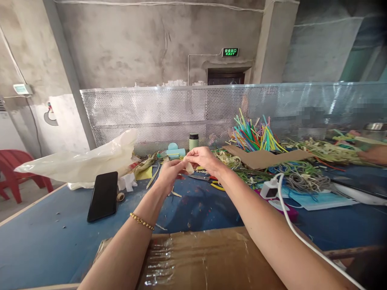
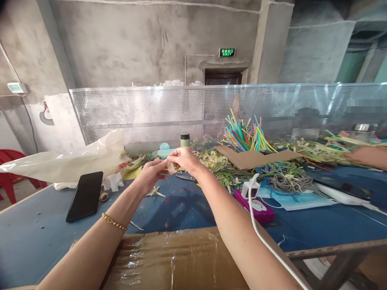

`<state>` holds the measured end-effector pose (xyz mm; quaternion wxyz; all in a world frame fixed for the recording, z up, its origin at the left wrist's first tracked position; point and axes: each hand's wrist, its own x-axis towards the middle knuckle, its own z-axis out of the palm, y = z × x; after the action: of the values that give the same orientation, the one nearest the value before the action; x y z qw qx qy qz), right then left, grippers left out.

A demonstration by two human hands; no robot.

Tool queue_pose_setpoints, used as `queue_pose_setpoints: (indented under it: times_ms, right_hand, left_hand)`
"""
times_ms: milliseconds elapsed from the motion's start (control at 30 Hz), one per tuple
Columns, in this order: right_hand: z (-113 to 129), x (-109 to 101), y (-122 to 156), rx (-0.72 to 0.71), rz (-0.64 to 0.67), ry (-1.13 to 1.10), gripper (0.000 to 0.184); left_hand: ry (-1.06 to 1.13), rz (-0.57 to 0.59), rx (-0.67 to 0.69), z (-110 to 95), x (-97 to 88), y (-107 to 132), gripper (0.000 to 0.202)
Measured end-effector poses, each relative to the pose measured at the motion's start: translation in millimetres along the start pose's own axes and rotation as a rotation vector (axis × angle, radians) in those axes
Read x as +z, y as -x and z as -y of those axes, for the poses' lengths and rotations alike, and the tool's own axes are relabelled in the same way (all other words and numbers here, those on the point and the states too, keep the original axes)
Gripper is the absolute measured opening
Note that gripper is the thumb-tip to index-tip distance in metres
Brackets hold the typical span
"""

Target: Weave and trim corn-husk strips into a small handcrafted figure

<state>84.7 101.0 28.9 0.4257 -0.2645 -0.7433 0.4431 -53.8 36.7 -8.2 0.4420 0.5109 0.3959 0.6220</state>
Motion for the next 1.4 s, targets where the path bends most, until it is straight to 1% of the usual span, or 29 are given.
queue_pose_setpoints:
  times_ms: [67,133,300,400,500,600,733,833,1000,1100,1200,1267,1300,1333,1367,1400]
  right_hand:
    - [-3.1,1.2,2.4,0.017,0.048,-0.002,0.013]
    - [-6.7,4.2,5.3,0.025,0.064,-0.016,0.012]
    - [-10.5,13.8,10.5,0.060,0.030,0.038,0.013]
    - [-7.5,17.2,12.3,0.077,0.016,0.082,0.013]
    - [-4.4,18.5,14.1,0.076,0.025,0.097,0.011]
    - [-5.5,18.9,14.7,0.046,0.048,0.119,0.017]
    - [-13.2,18.6,10.9,-0.029,-0.015,0.080,0.023]
    - [-16.8,18.2,7.4,-0.049,-0.075,0.061,0.019]
    - [-12.4,17.5,7.1,-0.018,-0.140,0.005,0.017]
    - [-9.9,13.5,7.0,-0.021,-0.187,-0.031,0.015]
    - [-9.7,2.7,5.4,-0.011,-0.185,-0.007,0.012]
    - [-10.5,-9.5,4.3,-0.005,-0.195,0.092,0.010]
    - [-11.2,-17.1,4.1,0.000,-0.208,0.214,0.012]
    - [-12.3,-25.5,4.2,0.011,-0.223,0.362,0.015]
    - [-13.7,-34.6,4.7,0.029,-0.240,0.560,0.018]
    - [-15.6,-44.1,5.6,0.070,-0.222,0.801,0.020]
  left_hand:
    - [0.102,-0.033,-0.005,0.9,-3.2,-1.7,0.030]
    - [0.163,-0.066,0.014,3.1,-5.6,-3.8,0.028]
    - [0.110,-0.169,0.117,7.5,-5.9,-6.9,0.025]
    - [0.105,-0.198,0.126,6.4,-5.1,-5.7,0.025]
    - [0.078,-0.166,0.113,4.6,-5.7,-4.0,0.029]
    - [0.073,-0.117,0.102,4.2,-5.8,-3.0,0.036]
    - [0.116,-0.010,0.085,5.2,-3.2,-2.1,0.046]
    - [0.118,-0.009,0.090,6.4,-2.2,-1.8,0.049]
    - [0.017,0.050,0.089,5.8,-3.6,-0.6,0.040]
    - [0.003,0.058,0.065,3.8,-2.2,1.6,0.045]
    - [0.013,0.057,0.029,2.7,0.4,3.4,0.052]
    - [0.008,0.036,0.037,3.3,0.0,2.9,0.055]
    - [-0.018,0.017,0.053,4.1,-1.4,2.0,0.055]
    - [-0.070,-0.016,0.078,5.1,-3.4,0.7,0.054]
    - [-0.157,-0.046,0.093,6.1,-6.0,-1.0,0.052]
    - [-0.249,-0.082,0.117,7.1,-8.8,-2.8,0.048]
